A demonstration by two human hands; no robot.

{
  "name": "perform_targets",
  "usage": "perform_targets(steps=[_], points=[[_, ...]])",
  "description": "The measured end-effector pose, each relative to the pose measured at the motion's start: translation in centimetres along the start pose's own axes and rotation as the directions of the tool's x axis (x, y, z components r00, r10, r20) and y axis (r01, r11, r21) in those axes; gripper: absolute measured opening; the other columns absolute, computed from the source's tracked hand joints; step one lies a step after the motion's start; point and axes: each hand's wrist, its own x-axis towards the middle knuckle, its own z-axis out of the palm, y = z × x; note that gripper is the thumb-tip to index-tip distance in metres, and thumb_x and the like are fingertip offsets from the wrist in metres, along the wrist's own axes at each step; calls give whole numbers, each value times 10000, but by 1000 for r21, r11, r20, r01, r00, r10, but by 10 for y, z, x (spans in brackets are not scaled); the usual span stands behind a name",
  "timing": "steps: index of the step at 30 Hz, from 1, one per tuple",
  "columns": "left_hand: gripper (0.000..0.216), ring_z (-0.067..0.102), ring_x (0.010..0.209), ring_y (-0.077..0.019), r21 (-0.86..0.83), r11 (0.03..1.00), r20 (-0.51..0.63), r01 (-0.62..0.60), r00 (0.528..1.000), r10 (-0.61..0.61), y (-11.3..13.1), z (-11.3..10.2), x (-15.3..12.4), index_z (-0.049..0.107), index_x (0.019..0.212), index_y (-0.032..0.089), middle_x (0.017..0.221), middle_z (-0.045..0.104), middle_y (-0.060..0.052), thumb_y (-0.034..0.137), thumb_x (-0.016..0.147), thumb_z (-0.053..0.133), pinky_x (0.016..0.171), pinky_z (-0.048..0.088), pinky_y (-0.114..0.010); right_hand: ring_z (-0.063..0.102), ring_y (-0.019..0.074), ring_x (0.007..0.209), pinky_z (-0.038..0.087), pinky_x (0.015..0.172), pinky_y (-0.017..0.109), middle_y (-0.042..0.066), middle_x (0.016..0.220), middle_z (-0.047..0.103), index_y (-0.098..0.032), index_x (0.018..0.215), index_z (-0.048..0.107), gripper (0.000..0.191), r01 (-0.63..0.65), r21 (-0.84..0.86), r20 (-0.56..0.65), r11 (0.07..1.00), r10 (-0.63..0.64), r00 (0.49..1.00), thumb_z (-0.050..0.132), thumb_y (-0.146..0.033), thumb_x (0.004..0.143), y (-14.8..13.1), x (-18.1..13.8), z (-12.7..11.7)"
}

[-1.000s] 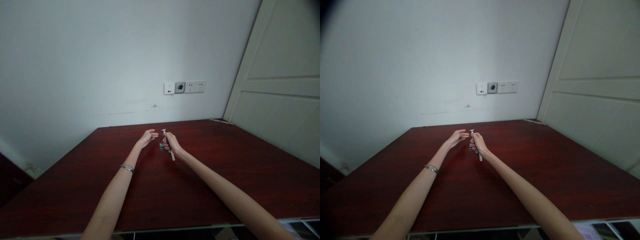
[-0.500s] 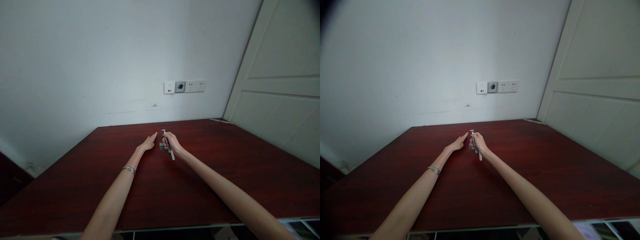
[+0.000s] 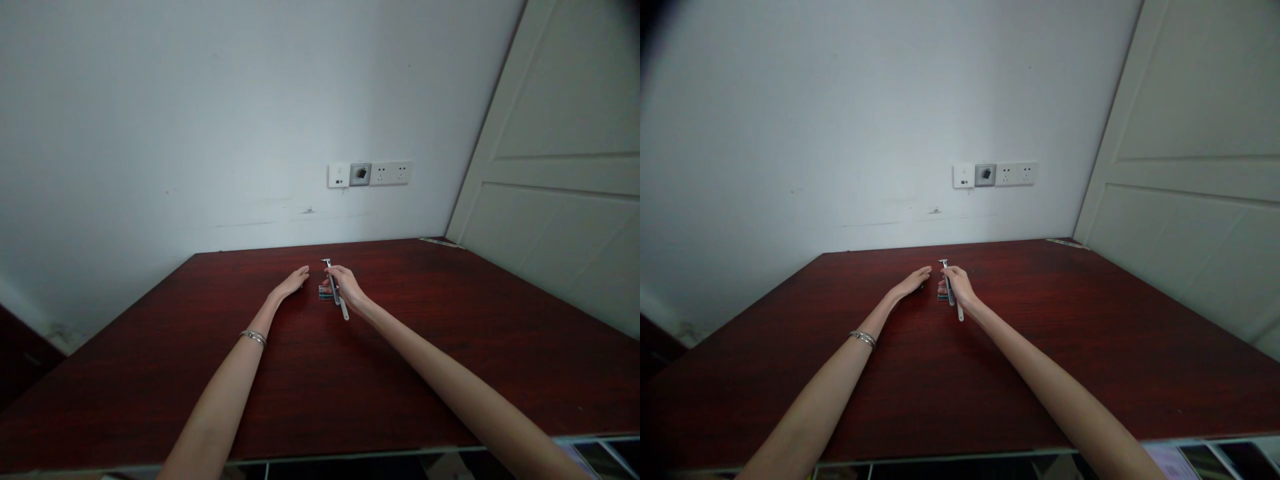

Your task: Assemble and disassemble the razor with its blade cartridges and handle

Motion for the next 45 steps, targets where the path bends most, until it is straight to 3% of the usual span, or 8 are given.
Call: perform_targets(steps=[6,14,17,22,29,35,40,45], points=[[304,588,1031,-236,-70,997,-138,-25,990,15,30,-30,-6,658,967,91,1084,647,-152,284,778,519,887,445,-354,547,135,654,421,567,234,27,709,618,-136,737,658,233,94,-136,-21,986,-98,995,616,-347,649,-2,3,-7],[246,644,701,-180,-148,989,57,18,998,-9,71,-32,-32,686,774,91,781,692,-124,324,710,639,612,513,-279,524,122,613,362,507,216,42,714,650,-119,774,702,326,174,-202,22,964,-173,985,616,-413,663,-4,8,-11],[282,644,709,-185,-186,981,172,51,985,-19,76,-25,-45,692,800,84,779,692,-130,343,689,683,619,515,-282,517,111,575,366,491,214,43,699,650,-118,764,699,326,188,-199,48,962,-182,982,621,-419,667,-2,8,-11],[305,656,813,-195,-413,897,385,158,923,15,75,-6,-61,681,884,80,881,694,-151,336,719,690,792,503,-334,535,115,564,415,532,235,40,667,646,-119,721,679,319,228,-170,81,959,-217,973,635,-429,662,1,9,-12],[256,666,764,-192,-610,767,356,199,934,41,66,17,-57,645,877,60,906,681,-168,258,725,703,771,514,-343,579,141,625,443,567,250,71,737,680,-126,762,680,368,251,-161,62,955,-244,968,652,-474,643,4,12,-14],[255,661,742,-197,-570,800,326,186,945,13,71,16,-61,645,853,53,843,681,-157,254,711,713,692,529,-322,559,129,529,458,495,264,86,745,682,-109,855,682,484,242,-239,116,940,-220,969,566,-555,707,7,11,-12],[278,652,719,-180,-523,839,300,152,954,14,76,9,-63,655,872,64,801,680,-128,268,697,724,682,529,-313,627,169,761,495,649,277,98,922,694,-124,982,669,364,259,-464,101,847,-240,966,484,-394,823,3,20,-23],[255,637,682,-165,-482,869,210,110,978,-7,77,7,-64,660,820,75,726,667,-93,280,685,729,668,534,-308,614,220,932,421,849,298,102,938,698,-155,829,716,160,218,-756,90,617,-231,969,585,-189,743,3,26,-50]])
